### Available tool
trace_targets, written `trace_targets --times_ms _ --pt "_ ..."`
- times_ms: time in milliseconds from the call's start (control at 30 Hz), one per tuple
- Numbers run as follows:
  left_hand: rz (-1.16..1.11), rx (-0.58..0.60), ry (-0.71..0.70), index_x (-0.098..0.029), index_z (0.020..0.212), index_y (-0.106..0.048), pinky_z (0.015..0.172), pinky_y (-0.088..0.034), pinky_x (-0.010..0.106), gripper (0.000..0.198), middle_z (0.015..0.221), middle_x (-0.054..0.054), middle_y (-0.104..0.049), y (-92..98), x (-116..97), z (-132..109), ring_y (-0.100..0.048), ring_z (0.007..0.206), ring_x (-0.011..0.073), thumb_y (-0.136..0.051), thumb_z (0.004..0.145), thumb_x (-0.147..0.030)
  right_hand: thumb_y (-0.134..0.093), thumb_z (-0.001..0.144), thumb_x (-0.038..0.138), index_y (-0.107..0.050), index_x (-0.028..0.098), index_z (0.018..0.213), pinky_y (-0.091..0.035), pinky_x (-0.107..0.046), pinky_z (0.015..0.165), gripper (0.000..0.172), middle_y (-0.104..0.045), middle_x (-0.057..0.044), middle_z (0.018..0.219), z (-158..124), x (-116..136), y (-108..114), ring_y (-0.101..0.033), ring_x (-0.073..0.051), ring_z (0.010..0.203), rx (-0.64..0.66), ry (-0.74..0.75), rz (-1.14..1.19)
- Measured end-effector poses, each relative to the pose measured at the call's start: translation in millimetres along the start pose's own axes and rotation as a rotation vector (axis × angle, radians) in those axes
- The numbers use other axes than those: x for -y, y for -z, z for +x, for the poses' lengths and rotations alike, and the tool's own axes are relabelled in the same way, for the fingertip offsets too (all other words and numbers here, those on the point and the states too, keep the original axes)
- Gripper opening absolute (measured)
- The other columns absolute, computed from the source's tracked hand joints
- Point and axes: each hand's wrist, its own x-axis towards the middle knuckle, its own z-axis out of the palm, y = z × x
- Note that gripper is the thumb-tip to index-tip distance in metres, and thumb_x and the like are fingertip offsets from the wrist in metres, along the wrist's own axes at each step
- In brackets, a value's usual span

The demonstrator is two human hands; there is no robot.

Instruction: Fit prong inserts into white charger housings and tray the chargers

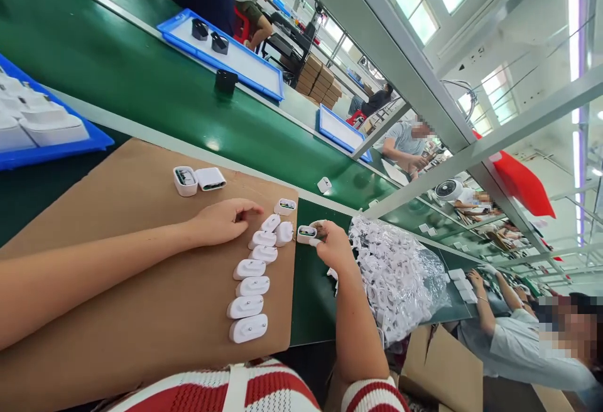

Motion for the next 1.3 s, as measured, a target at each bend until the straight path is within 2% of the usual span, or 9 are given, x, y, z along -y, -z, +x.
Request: trace_targets --times_ms 100,333,433,533,633,867,1033,1167,1300 --pt "-0.120 -0.043 0.022 -0.022 0.126 -0.074 0.094 -0.059 0.037 0.067 0.129 0.009 -0.075 -2.7 -7 0 -0.070 0.109 0.0313 -0.052 0.064 -0.037 -0.066 0.077 0.006 -0.072 0.025 0.105 -0.058 -0.042 0.093 0.034 -0.080 -0.003 0.106 10 -2 7 -0.075 -0.023 0.098 -0.050 -0.009 -0.028" --pt "-0.545 0.348 0.047 -0.022 0.135 -0.068 0.085 -0.062 0.038 0.073 0.127 0.008 -0.077 -4.2 -36 -1 -0.073 0.108 0.0304 -0.050 0.065 -0.032 -0.069 0.079 0.012 -0.070 0.024 0.113 -0.060 -0.035 0.092 0.035 -0.080 -0.004 0.115 46 10 -16 -0.076 -0.020 0.103 -0.114 0.048 0.373" --pt "-0.463 0.074 0.110 -0.019 0.124 -0.067 0.098 -0.061 0.040 0.060 0.130 0.012 -0.074 -0.2 -30 1 -0.069 0.119 0.0321 -0.059 0.070 -0.043 -0.067 0.081 0.013 -0.071 0.023 0.117 -0.059 -0.032 0.093 0.037 -0.079 -0.005 0.119 60 26 -28 -0.074 -0.020 0.110 -0.110 0.141 0.361" --pt "-0.261 -0.251 0.080 -0.020 0.130 -0.062 0.100 -0.060 0.042 0.075 0.139 0.015 -0.067 6.7 -21 2 -0.066 0.122 0.0341 -0.072 0.071 -0.065 -0.066 0.081 0.012 -0.074 0.023 0.119 -0.058 -0.031 0.091 0.040 -0.077 -0.005 0.118 72 50 -38 -0.071 -0.020 0.110 -0.038 0.249 0.263" --pt "-0.175 -0.221 0.021 -0.024 0.126 -0.068 0.098 -0.058 0.042 0.073 0.133 0.011 -0.071 12.9 -11 2 -0.066 0.117 0.0344 -0.071 0.073 -0.074 -0.070 0.079 0.013 -0.076 0.024 0.123 -0.059 -0.033 0.091 0.046 -0.075 -0.004 0.113 77 60 -37 -0.070 -0.020 0.102 0.061 0.297 0.160" --pt "-0.133 -0.138 0.166 -0.025 0.116 -0.072 0.085 -0.057 0.043 0.068 0.107 0.006 -0.077 7.1 19 10 -0.070 0.102 0.0361 -0.070 0.069 -0.074 -0.060 0.089 0.014 -0.080 0.027 0.103 -0.057 -0.042 0.102 0.028 -0.081 -0.003 0.109 23 -18 35 -0.074 -0.024 0.107 -0.269 -0.078 -0.126" --pt "-0.029 -0.160 0.081 -0.028 0.110 -0.074 0.077 -0.054 0.042 0.059 0.111 0.006 -0.077 -0.4 23 16 -0.067 0.099 0.0359 -0.072 0.071 -0.072 -0.075 0.078 0.015 -0.077 0.023 0.096 -0.056 -0.044 0.090 0.020 -0.078 -0.012 0.104 -13 -59 42 -0.072 -0.033 0.108 -0.166 -0.407 -0.447" --pt "-0.014 -0.149 0.121 -0.026 0.113 -0.074 0.087 -0.054 0.047 0.061 0.116 0.008 -0.075 1.6 14 12 -0.065 0.105 0.0378 -0.072 0.074 -0.073 -0.077 0.076 0.016 -0.075 0.021 0.103 -0.057 -0.045 0.091 0.028 -0.075 -0.012 0.107 -7 -61 31 -0.072 -0.032 0.103 -0.129 -0.411 -0.448" --pt "-0.076 -0.110 0.143 -0.021 0.119 -0.073 0.097 -0.054 0.047 0.064 0.122 0.011 -0.074 5.2 5 6 -0.067 0.112 0.0369 -0.068 0.075 -0.068 -0.066 0.080 0.022 -0.074 0.022 0.119 -0.058 -0.042 0.092 0.040 -0.071 -0.010 0.117 10 -41 26 -0.070 -0.027 0.104 -0.233 -0.173 -0.179"
